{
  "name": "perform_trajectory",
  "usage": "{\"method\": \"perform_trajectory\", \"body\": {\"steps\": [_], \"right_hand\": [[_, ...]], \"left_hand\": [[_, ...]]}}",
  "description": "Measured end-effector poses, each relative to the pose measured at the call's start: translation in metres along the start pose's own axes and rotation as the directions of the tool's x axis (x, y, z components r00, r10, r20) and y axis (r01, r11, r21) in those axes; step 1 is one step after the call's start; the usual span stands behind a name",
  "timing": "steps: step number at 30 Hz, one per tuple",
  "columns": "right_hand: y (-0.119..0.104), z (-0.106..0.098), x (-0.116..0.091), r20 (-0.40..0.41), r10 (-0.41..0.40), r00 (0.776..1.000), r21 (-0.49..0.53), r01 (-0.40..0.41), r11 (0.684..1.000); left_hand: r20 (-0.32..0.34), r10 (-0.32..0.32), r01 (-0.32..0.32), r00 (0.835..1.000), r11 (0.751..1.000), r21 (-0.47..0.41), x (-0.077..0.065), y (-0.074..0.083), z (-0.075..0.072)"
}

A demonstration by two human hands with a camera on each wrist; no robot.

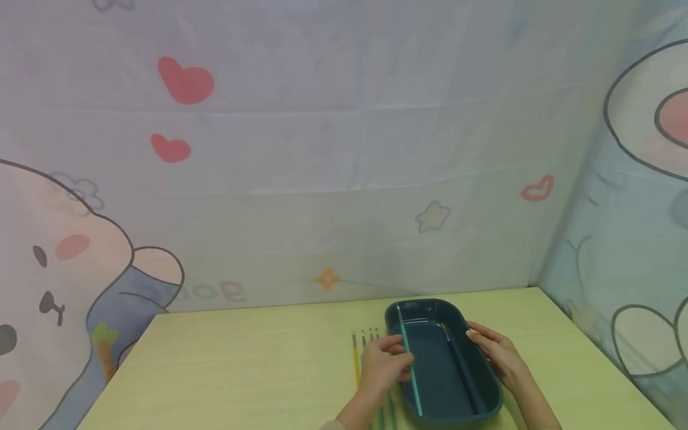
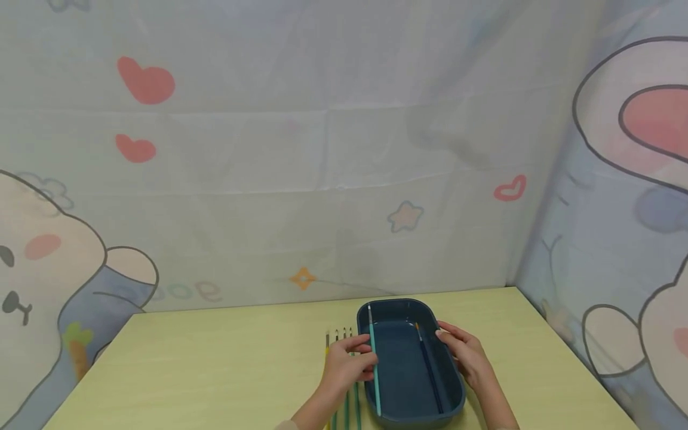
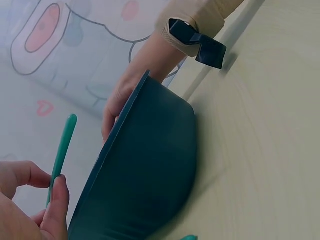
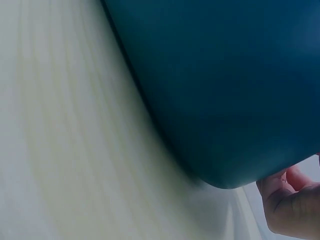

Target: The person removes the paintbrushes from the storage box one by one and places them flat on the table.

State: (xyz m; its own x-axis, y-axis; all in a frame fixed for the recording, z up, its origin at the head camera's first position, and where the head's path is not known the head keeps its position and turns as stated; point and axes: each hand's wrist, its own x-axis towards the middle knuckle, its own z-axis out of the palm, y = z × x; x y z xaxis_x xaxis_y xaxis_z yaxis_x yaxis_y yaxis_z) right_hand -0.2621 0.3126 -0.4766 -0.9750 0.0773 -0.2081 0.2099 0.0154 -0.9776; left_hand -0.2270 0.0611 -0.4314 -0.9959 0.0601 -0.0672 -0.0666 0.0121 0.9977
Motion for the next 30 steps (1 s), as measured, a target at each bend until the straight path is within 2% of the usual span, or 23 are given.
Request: {"method": "perform_trajectory", "body": {"steps": [9, 18, 30], "right_hand": [[0.000, -0.003, 0.000, 0.003, 0.007, 1.000, 0.031, -0.007, 0.999], [0.001, -0.003, -0.001, 0.003, 0.012, 1.000, 0.021, -0.012, 1.000], [0.000, -0.001, -0.001, 0.010, 0.011, 1.000, 0.027, -0.012, 1.000]], "left_hand": [[-0.034, 0.010, -0.009, 0.999, 1.000, 0.018, -0.001, -0.008, -0.009], [-0.058, -0.014, 0.013, 0.998, 1.000, -0.017, -0.004, -0.015, -0.014], [-0.065, -0.019, 0.020, 0.998, 1.000, 0.016, -0.006, -0.025, -0.035]]}}
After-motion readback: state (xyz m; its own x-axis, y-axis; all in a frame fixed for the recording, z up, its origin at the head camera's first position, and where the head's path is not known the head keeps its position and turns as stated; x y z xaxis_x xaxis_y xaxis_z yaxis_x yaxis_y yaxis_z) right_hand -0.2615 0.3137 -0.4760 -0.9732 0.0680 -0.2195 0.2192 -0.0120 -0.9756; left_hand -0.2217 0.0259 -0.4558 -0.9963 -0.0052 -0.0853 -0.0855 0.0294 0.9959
